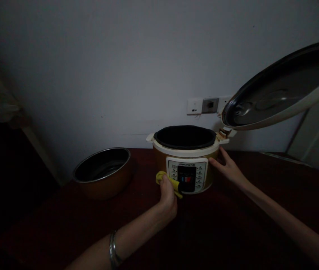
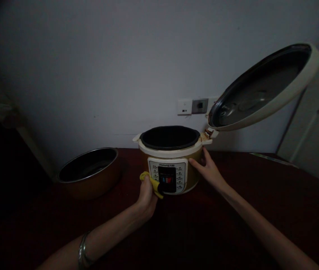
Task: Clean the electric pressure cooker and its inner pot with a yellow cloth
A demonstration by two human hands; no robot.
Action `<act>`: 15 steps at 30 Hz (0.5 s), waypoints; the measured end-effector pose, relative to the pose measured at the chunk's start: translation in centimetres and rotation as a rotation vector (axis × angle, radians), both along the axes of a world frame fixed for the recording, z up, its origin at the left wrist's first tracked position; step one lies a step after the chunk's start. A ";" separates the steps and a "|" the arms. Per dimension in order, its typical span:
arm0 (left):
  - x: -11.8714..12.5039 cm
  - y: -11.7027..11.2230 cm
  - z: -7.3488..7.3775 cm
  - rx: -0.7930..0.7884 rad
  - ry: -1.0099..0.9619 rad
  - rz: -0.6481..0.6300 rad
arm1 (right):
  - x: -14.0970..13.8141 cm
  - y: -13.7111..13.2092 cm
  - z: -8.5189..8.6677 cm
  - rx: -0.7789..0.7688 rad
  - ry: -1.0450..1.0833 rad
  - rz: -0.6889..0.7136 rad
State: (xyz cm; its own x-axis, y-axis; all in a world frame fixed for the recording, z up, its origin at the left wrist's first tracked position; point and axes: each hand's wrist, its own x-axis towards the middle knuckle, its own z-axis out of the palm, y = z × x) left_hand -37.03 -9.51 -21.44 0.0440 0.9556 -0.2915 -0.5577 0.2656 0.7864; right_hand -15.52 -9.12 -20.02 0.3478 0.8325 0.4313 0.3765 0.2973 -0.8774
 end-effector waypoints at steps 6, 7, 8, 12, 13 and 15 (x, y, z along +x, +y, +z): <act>-1.5 -1.1 1.9 -0.117 -0.072 -0.078 | 0.1 0.2 -0.1 -0.032 0.054 -0.008; -2.1 -0.8 2.0 -0.152 -0.042 -0.099 | 0.1 0.2 -0.1 -0.035 0.064 -0.010; -2.8 -0.4 2.1 -0.183 -0.010 -0.113 | 0.0 0.2 -0.1 -0.037 0.072 -0.010; -5.7 1.6 3.6 -0.152 0.062 -0.027 | 0.0 0.2 0.0 -0.057 0.101 -0.003; -6.4 2.1 4.4 -0.098 0.063 0.009 | 0.0 0.2 0.0 -0.059 0.099 0.001; -7.6 3.1 6.4 0.037 0.058 0.075 | 0.0 0.2 -0.1 -0.061 0.089 0.014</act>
